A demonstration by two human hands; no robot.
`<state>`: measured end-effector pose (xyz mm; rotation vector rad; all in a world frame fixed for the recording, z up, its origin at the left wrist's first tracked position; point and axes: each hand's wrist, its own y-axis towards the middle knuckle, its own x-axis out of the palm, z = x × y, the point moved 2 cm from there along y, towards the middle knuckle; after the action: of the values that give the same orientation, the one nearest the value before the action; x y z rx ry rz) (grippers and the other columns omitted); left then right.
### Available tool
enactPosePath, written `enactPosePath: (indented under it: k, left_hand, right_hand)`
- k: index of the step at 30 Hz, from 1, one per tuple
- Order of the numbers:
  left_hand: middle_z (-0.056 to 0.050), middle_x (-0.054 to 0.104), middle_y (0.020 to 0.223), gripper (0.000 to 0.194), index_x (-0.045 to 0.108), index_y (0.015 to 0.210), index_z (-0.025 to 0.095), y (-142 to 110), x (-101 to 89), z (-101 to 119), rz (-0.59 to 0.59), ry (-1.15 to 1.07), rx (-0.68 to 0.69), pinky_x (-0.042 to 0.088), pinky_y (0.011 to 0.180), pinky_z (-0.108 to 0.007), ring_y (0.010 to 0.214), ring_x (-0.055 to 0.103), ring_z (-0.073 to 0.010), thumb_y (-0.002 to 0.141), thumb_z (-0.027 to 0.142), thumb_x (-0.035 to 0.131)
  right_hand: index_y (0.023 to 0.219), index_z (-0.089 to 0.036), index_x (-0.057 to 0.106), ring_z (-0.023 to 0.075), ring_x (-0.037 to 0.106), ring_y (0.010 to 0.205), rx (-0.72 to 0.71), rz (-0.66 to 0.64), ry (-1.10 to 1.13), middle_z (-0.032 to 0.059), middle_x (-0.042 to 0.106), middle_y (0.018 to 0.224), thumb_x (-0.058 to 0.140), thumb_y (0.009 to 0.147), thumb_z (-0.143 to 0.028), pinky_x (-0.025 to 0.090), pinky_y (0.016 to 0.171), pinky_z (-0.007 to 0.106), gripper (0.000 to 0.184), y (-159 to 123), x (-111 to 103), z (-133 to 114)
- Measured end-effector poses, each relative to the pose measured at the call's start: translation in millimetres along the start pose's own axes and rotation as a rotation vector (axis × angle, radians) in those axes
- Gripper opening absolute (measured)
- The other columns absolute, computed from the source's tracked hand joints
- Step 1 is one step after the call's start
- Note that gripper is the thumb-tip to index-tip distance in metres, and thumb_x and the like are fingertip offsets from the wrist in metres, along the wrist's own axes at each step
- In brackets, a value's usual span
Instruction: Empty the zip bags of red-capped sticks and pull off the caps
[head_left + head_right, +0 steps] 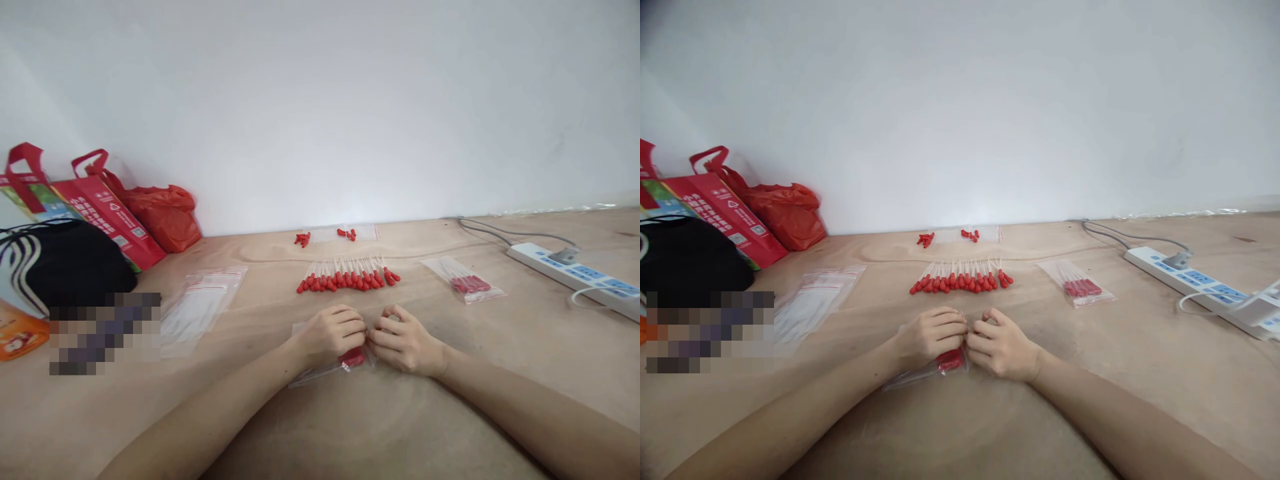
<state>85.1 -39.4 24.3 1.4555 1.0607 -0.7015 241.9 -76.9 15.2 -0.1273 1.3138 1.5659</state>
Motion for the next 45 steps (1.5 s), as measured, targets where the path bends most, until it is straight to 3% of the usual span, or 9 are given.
enactPosePath:
  k: [8,13,20,25,29,33,38,42,45]
  left_hand:
    - [-0.002,0.065,0.084,0.035,0.056,0.068,0.019,3.0,-2.9,4.8,-0.117,0.103,0.059,0.042,0.092,-0.029,0.089,0.057,-0.0119,0.090,0.014,0.030]
    - [-0.003,0.066,0.088,0.034,0.057,0.070,0.017,-0.9,-8.9,-3.8,-0.094,0.063,0.044,0.041,0.094,-0.031,0.093,0.057,-0.0125,0.091,0.013,0.030]
    - [-0.011,0.058,0.113,0.025,0.051,0.108,0.014,-9.9,-11.4,-1.9,-0.048,-0.214,-0.356,0.043,0.093,-0.036,0.110,0.050,-0.0193,0.089,0.023,0.036]
    - [-0.014,0.043,0.130,0.060,0.033,0.128,0.018,-32.9,-15.8,11.8,-0.179,-0.392,-0.576,0.038,0.096,-0.044,0.120,0.040,-0.0260,0.077,0.040,0.056]
    - [-0.012,0.045,0.128,0.059,0.031,0.129,0.020,-43.2,-22.7,12.4,-0.182,-0.481,-0.650,0.039,0.095,-0.041,0.117,0.044,-0.0242,0.078,0.035,0.055]
    - [-0.010,0.049,0.125,0.057,0.033,0.128,0.020,-41.6,-22.4,9.4,-0.197,-0.535,-0.665,0.040,0.093,-0.039,0.113,0.048,-0.0231,0.077,0.034,0.056]
    - [-0.009,0.049,0.125,0.055,0.033,0.127,0.022,-39.9,-18.1,7.9,-0.163,-0.543,-0.623,0.040,0.093,-0.039,0.111,0.048,-0.0226,0.078,0.033,0.055]
    - [-0.008,0.048,0.126,0.052,0.033,0.127,0.023,-39.9,-15.9,7.2,-0.152,-0.546,-0.635,0.039,0.093,-0.039,0.112,0.047,-0.0223,0.080,0.033,0.052]
    - [-0.008,0.049,0.125,0.052,0.033,0.127,0.023,-39.2,-14.9,6.2,-0.138,-0.528,-0.652,0.040,0.092,-0.038,0.111,0.048,-0.0223,0.079,0.034,0.053]
  right_hand:
    - [0.056,-0.017,0.047,0.0086,0.039,0.059,-0.017,-0.007,-0.007,-0.0029,0.044,0.056,0.030,0.086,-0.005,0.029,0.066,0.027,0.036,3.2,1.4,0.2]
    - [0.061,-0.017,0.049,0.0093,0.041,0.062,-0.017,-0.075,0.036,-0.0025,0.048,0.060,0.031,0.086,-0.007,0.030,0.073,0.029,0.032,-3.8,5.6,6.1]
    - [0.067,-0.017,0.052,0.0130,0.045,0.072,0.156,-0.164,0.243,0.0019,0.057,0.072,0.044,0.079,-0.016,0.032,0.069,0.030,0.014,-8.8,5.2,12.7]
    - [0.084,-0.017,0.057,0.0139,0.051,0.076,0.353,-0.276,0.615,0.0029,0.061,0.079,0.050,0.071,-0.015,0.038,0.071,0.030,0.015,-13.7,2.8,20.1]
    - [0.091,-0.017,0.060,0.0138,0.055,0.081,0.443,-0.260,0.858,0.0044,0.064,0.085,0.046,0.074,-0.011,0.041,0.077,0.032,0.023,-14.5,4.6,22.0]
    - [0.085,-0.020,0.065,0.0129,0.056,0.078,0.601,-0.208,0.818,0.0036,0.064,0.081,0.048,0.075,-0.009,0.043,0.073,0.029,0.023,-13.6,12.4,18.0]
    - [0.101,-0.021,0.063,0.0124,0.054,0.071,0.667,-0.204,0.788,0.0028,0.063,0.074,0.050,0.082,-0.024,0.043,0.068,0.026,0.023,-13.5,16.4,14.0]
    - [0.120,-0.018,0.049,0.0109,0.052,0.065,0.657,-0.205,0.838,-0.0006,0.060,0.068,0.054,0.080,-0.034,0.043,0.067,0.025,0.043,-15.2,16.9,15.8]
    - [0.111,-0.017,0.055,0.0103,0.052,0.064,0.691,-0.234,0.878,-0.0009,0.058,0.069,0.059,0.075,-0.039,0.042,0.063,0.024,0.043,-14.3,16.3,17.8]
